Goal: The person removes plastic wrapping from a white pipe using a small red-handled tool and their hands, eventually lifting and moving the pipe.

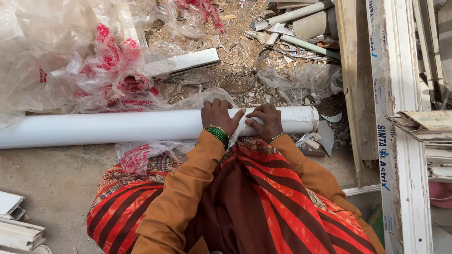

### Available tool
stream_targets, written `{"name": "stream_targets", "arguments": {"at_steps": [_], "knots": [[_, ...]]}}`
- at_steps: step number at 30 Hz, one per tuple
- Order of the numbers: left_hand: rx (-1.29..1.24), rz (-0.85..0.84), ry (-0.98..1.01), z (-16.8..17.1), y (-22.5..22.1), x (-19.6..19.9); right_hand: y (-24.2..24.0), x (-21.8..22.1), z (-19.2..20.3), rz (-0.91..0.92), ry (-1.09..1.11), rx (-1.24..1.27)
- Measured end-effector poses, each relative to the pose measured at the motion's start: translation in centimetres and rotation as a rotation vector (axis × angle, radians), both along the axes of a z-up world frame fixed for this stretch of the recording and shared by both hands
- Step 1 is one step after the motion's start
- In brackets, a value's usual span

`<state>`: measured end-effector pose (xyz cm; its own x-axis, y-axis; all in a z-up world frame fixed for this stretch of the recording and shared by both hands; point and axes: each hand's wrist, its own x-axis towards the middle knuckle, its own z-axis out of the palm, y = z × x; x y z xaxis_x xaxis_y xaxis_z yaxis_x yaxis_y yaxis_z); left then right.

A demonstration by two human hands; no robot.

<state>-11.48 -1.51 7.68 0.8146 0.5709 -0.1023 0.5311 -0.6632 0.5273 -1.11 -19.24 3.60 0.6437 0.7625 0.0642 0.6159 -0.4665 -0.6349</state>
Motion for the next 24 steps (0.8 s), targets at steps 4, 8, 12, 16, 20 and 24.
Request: {"name": "stream_targets", "arguments": {"at_steps": [4,8,12,16,20,24], "knots": [[0.099,-0.087,0.039,0.2,-5.0,-2.9,0.7,0.3,-1.3,0.016,-0.130,0.011],[0.095,-0.026,-0.097,-3.6,-7.2,-3.3,1.0,0.7,-2.8,0.039,-0.214,-0.022],[-0.071,-0.006,-0.102,-6.8,-6.2,-3.3,2.4,1.8,-4.0,-0.047,-0.143,-0.134],[-0.229,0.017,-0.114,-6.8,-4.3,-2.9,3.7,3.0,-4.8,-0.113,-0.093,-0.164],[-0.383,0.077,-0.147,-5.2,-4.2,-3.5,2.8,4.2,-6.4,-0.372,0.356,-0.080],[-0.440,0.124,-0.103,-3.2,-3.7,-3.5,-4.7,6.8,-6.4,-0.447,0.809,0.804]]}}
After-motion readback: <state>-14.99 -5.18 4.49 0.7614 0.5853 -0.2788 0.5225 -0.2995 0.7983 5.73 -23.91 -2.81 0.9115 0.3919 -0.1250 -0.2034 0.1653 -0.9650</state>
